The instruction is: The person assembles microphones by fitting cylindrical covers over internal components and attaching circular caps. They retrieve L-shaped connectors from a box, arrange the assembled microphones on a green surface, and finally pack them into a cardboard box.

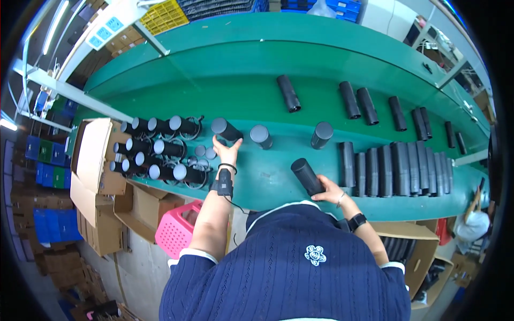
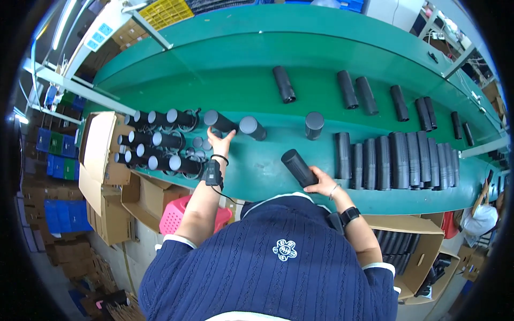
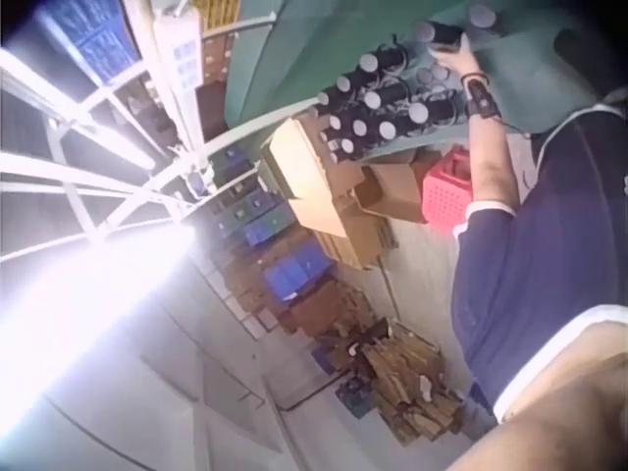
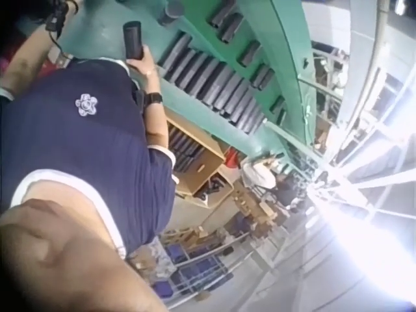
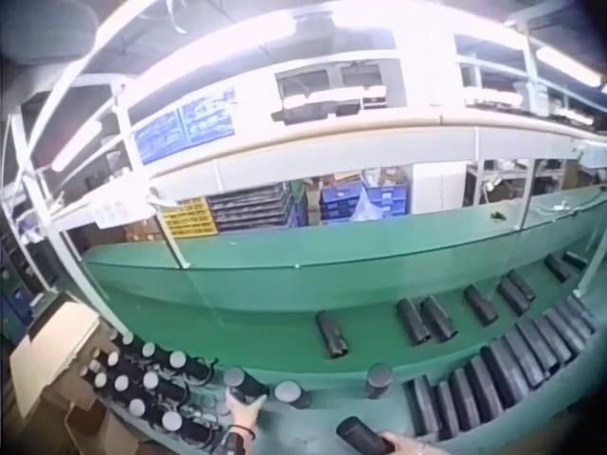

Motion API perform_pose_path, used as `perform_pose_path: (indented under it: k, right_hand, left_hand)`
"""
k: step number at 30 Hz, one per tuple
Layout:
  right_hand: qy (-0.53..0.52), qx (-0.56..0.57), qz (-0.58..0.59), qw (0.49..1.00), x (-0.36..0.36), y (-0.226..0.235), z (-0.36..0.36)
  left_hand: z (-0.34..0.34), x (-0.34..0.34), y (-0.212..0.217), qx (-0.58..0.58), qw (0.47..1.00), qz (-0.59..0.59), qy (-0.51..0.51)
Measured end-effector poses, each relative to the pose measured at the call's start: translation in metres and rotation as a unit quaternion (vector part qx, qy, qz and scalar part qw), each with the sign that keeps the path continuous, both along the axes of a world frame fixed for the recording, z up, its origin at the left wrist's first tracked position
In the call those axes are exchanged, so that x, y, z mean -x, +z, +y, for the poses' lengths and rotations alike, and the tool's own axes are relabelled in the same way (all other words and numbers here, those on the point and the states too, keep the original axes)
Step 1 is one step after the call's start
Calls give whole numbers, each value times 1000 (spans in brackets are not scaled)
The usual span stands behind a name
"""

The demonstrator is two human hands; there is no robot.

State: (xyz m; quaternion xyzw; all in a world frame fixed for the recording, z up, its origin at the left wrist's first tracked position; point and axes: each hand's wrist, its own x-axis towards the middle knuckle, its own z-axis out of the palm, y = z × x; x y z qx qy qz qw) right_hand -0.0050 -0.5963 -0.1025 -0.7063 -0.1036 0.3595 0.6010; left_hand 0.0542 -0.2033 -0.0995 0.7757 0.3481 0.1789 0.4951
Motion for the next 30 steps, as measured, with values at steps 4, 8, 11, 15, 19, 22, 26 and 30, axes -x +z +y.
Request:
perform_pose_path:
  k: [4,8,11,15,19,22,26,30]
  right_hand:
    - [-24,21,41,999,-1,16,9]
    - [-49,76,19,996,13,13,-6]
    - [-43,115,2,992,22,11,-7]
    - [-58,176,-8,983,38,16,-19]
    - [-127,135,3,983,48,8,-9]
    - [-130,177,-45,975,58,-25,-23]
    - [-142,164,-3,976,59,-33,-20]
    - [-118,178,-42,976,55,-32,-18]
  left_hand:
    - [34,-26,-15,-70,992,-30,-96]
    - [21,-75,0,147,971,-119,-147]
    - [55,-111,-6,130,985,-26,-111]
    - [27,-142,-12,186,974,-56,-117]
    - [70,-179,-62,2,986,-149,-82]
    - [39,-210,-36,-147,984,-61,-83]
    - [30,-224,-11,-238,962,123,-46]
    - [49,-226,-18,-243,946,206,-66]
